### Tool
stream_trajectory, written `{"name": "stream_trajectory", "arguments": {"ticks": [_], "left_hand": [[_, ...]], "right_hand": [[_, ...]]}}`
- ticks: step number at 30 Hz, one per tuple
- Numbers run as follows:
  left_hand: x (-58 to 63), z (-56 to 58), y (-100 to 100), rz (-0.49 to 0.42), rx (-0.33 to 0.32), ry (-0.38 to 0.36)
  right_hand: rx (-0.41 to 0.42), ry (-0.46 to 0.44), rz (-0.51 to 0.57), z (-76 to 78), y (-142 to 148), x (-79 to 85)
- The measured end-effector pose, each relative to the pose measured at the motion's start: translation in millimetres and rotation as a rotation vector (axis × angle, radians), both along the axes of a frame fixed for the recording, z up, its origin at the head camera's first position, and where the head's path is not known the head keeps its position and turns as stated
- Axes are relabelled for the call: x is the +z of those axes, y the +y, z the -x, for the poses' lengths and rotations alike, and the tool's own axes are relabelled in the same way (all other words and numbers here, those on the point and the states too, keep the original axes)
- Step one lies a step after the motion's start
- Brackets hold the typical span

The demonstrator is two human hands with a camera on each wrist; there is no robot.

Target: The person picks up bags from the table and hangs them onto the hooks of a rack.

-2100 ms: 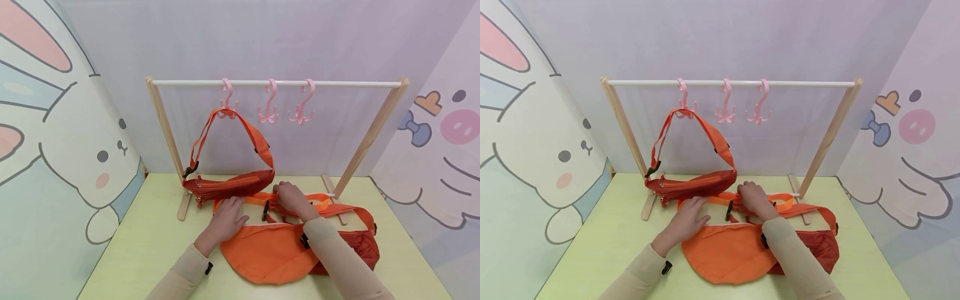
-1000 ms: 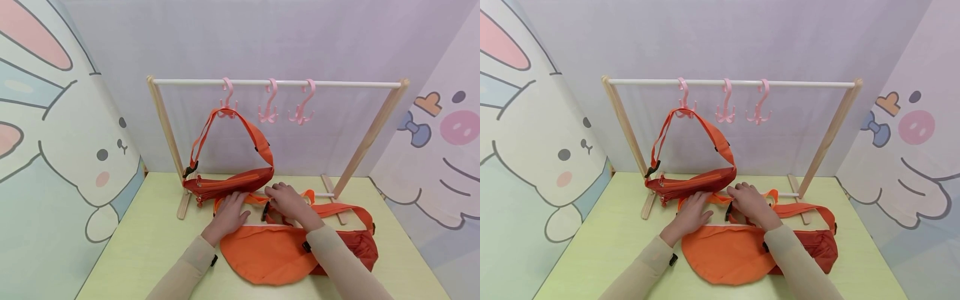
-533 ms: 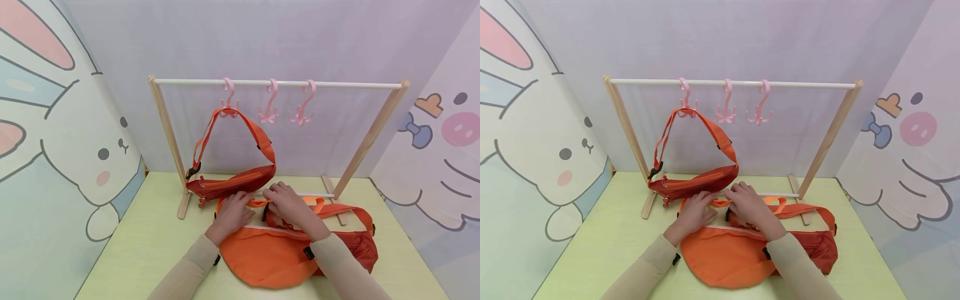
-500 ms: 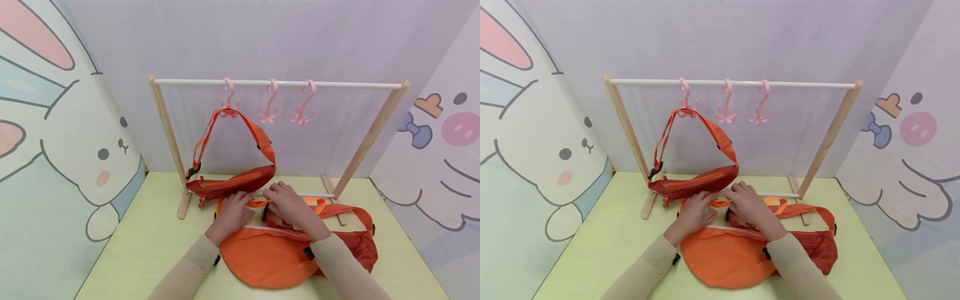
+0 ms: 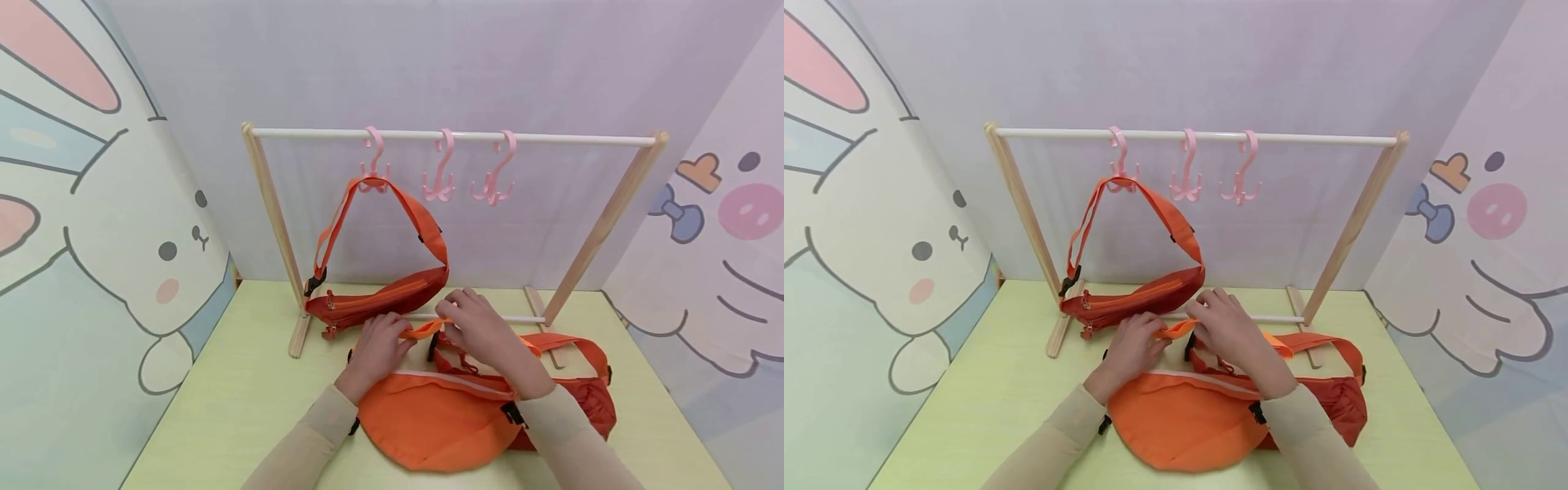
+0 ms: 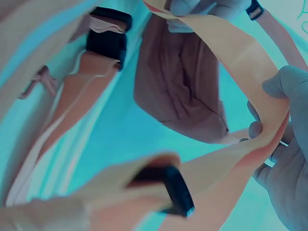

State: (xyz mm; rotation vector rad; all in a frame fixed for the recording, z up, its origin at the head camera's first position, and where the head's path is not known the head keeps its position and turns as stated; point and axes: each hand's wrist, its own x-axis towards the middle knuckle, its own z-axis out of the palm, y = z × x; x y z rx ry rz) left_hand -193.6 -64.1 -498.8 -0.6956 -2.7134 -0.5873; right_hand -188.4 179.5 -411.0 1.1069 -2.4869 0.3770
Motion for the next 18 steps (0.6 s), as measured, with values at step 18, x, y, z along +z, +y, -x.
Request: {"name": "stream_trajectory", "arguments": {"ticks": [18], "left_hand": [[26.7, -2.0, -1.8, -0.089, 0.023, 0.19]], "right_hand": [[0.102, 0.036, 0.17, -2.4, 2.2, 25.2]]}}
